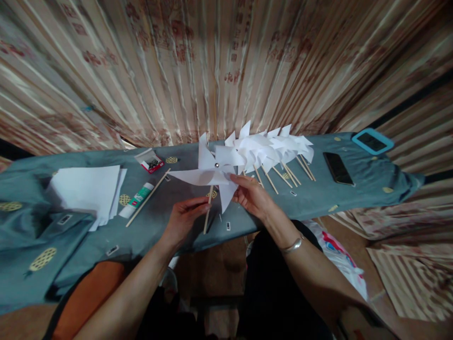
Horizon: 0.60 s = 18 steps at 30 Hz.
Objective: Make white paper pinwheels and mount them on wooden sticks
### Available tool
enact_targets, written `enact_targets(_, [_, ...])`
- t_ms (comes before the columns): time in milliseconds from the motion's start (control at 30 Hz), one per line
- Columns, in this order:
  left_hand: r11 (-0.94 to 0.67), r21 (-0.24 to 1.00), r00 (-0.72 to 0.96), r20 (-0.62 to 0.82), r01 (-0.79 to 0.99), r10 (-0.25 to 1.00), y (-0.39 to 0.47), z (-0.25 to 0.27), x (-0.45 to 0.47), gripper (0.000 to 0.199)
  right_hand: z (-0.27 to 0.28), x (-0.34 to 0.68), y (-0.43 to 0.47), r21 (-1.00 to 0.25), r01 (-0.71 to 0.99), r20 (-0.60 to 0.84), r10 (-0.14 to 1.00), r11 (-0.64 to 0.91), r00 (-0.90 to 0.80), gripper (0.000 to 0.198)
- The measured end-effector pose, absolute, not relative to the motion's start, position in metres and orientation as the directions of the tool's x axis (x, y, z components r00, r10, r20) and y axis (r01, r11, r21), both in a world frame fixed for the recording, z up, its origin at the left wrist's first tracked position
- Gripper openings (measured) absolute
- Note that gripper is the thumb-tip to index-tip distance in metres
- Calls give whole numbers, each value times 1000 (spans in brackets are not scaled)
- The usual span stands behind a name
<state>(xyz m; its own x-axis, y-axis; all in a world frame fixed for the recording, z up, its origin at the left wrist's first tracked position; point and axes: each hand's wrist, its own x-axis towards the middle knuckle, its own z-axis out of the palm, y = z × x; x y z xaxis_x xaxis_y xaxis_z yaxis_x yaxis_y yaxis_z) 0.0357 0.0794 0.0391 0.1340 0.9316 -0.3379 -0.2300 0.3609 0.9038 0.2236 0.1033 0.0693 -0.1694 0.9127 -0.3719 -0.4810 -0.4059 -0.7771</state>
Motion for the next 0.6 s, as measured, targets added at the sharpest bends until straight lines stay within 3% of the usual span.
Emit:
enact_targets(333, [289, 932, 170, -255, -219, 952, 80, 40, 37, 30, 72, 211, 98, -775, -411, -412, 877, -480, -247, 36])
enact_targets(467, [293, 930, 161, -261, -222, 952, 79, 39, 37, 32, 72, 207, 95, -868, -262, -365, 899, -422, -240, 40])
enact_targets(600, [316, 914, 200, -270, -253, 942, 79, 40, 36, 29, 74, 212, 90, -966, -27, -241, 936, -256, -256, 44])
